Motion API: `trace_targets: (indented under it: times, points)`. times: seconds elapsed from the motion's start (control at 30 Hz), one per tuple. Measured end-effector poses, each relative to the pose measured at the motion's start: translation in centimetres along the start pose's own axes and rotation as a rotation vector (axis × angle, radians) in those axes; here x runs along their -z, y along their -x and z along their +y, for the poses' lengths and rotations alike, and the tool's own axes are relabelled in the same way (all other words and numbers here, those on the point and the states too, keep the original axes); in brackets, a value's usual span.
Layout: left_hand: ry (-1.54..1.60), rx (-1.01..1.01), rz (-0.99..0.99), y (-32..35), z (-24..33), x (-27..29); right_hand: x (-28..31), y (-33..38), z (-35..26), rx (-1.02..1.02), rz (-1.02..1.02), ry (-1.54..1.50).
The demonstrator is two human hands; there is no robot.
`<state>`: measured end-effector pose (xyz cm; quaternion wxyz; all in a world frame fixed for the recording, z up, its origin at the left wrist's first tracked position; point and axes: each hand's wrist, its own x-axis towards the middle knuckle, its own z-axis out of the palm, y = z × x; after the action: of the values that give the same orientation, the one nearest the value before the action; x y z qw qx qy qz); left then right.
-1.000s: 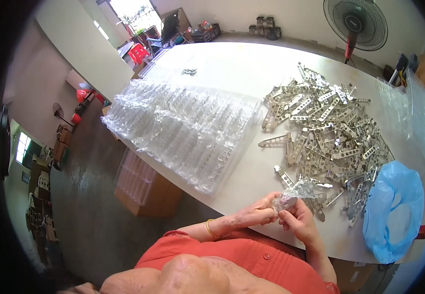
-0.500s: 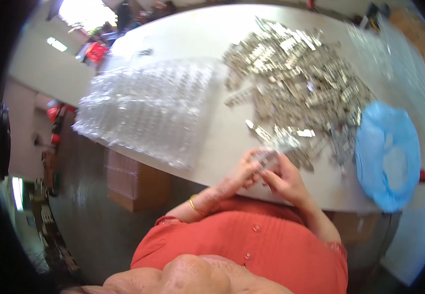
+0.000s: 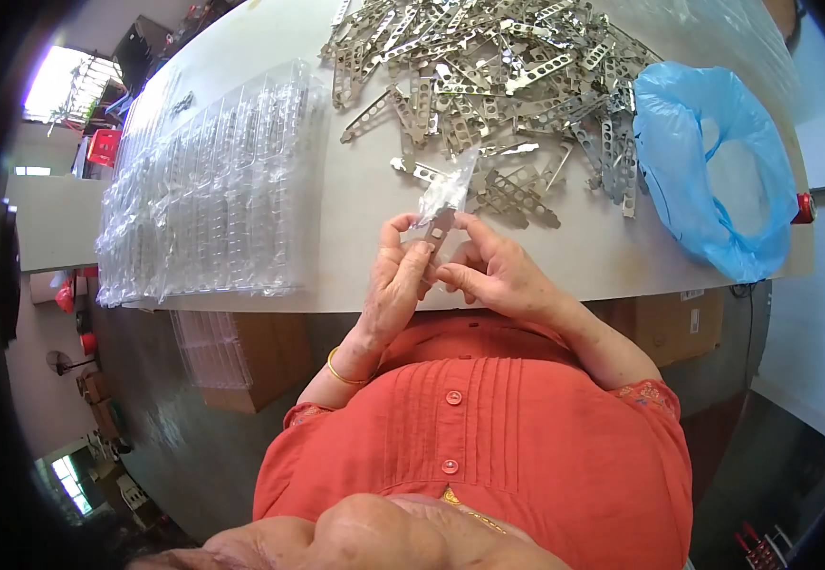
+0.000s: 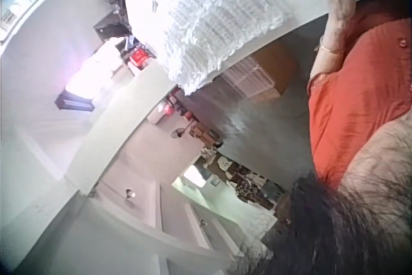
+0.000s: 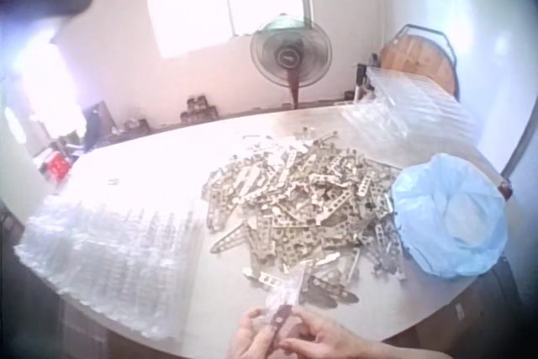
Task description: Placing metal hardware brackets into individual plastic sleeves and organizing them on a workbench.
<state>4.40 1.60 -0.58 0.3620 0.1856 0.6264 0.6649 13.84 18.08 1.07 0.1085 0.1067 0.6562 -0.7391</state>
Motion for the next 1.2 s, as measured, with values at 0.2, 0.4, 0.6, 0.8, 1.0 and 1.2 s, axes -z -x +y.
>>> trace_targets:
  times: [0.2, 0.4, 0.6, 0.8, 1.0, 1.2]
  points:
    - [-0.034, -0.025, -0.017, 0.1, -0.5, 0.1, -0.6, -0.9, 2.6, 0.287, 0.161, -0.122]
    - [0.152, 0.153, 0.000, 0.2, 1.3, 0.0, -0.8, -0.8, 2.4, 0.267, 0.196, -0.135]
    - [0.185, 0.220, -0.012, 0.1, 2.0, 0.1, -0.8, -0.5, 1.4, 0.228, 0.209, -0.112]
    - [0.175, 0.190, 0.029, -0.6, 1.8, -0.4, -0.5, -0.3, 0.7, 0.140, 0.065, 0.064]
    - [0.121, 0.136, 0.013, -0.4, 1.1, 0.1, 1.5, -0.1, 0.6, 0.319, 0.215, 0.597]
    - [0.045, 0.133, -0.001, 0.0, 1.2, 0.0, 7.9, 1.0, -2.8, 0.501, 0.536, 1.554]
